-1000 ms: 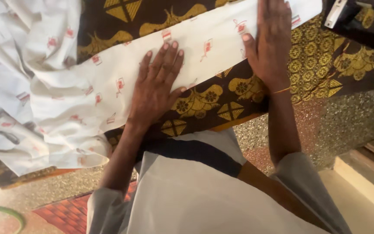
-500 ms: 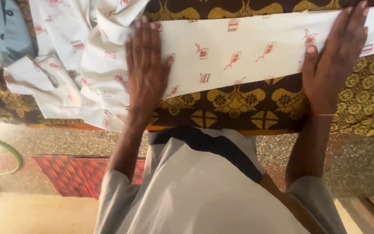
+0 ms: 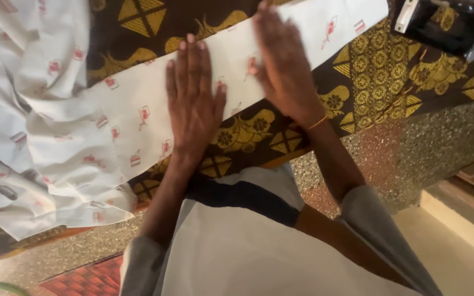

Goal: The person irons a white shirt with a red pattern on a patterned ironing board. They smooth the fabric with one hand while moving the iron with the other, then fold the shirt and place it on the board.

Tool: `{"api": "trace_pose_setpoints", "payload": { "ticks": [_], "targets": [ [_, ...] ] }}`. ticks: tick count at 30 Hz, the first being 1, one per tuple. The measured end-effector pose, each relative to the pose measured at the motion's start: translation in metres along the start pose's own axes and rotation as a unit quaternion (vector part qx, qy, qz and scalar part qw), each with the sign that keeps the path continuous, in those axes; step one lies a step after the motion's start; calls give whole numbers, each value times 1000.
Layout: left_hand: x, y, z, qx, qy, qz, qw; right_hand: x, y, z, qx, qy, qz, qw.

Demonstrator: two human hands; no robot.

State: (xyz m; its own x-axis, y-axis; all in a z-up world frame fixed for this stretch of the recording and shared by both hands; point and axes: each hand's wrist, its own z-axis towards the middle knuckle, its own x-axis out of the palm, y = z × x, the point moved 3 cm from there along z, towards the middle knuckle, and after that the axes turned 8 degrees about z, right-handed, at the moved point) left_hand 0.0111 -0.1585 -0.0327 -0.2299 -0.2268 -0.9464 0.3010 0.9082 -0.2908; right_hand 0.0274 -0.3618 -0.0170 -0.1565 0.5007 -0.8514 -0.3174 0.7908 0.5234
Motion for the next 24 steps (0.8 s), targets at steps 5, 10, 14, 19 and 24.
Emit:
{"api": "trace_pose_setpoints", "payload": {
  "ticks": [5,10,14,19,24],
  "targets": [
    [-1,-11,2,21,-12,-16,1000,-33,-44,-39,10,-231,84,969],
    [6,-58,39,173,0,101,980,-49,-80,-99,109,-577,191,787],
    [9,-100,77,291,-46,49,954,-55,-73,-111,146,-550,185,801],
    [24,-107,104,296,-92,-23,950,-58,-61,-73,66,-346,74,933],
    [30,-81,102,170,-163,-40,971,-66,-69,-22,-18,-213,4,977]
  ]
}}
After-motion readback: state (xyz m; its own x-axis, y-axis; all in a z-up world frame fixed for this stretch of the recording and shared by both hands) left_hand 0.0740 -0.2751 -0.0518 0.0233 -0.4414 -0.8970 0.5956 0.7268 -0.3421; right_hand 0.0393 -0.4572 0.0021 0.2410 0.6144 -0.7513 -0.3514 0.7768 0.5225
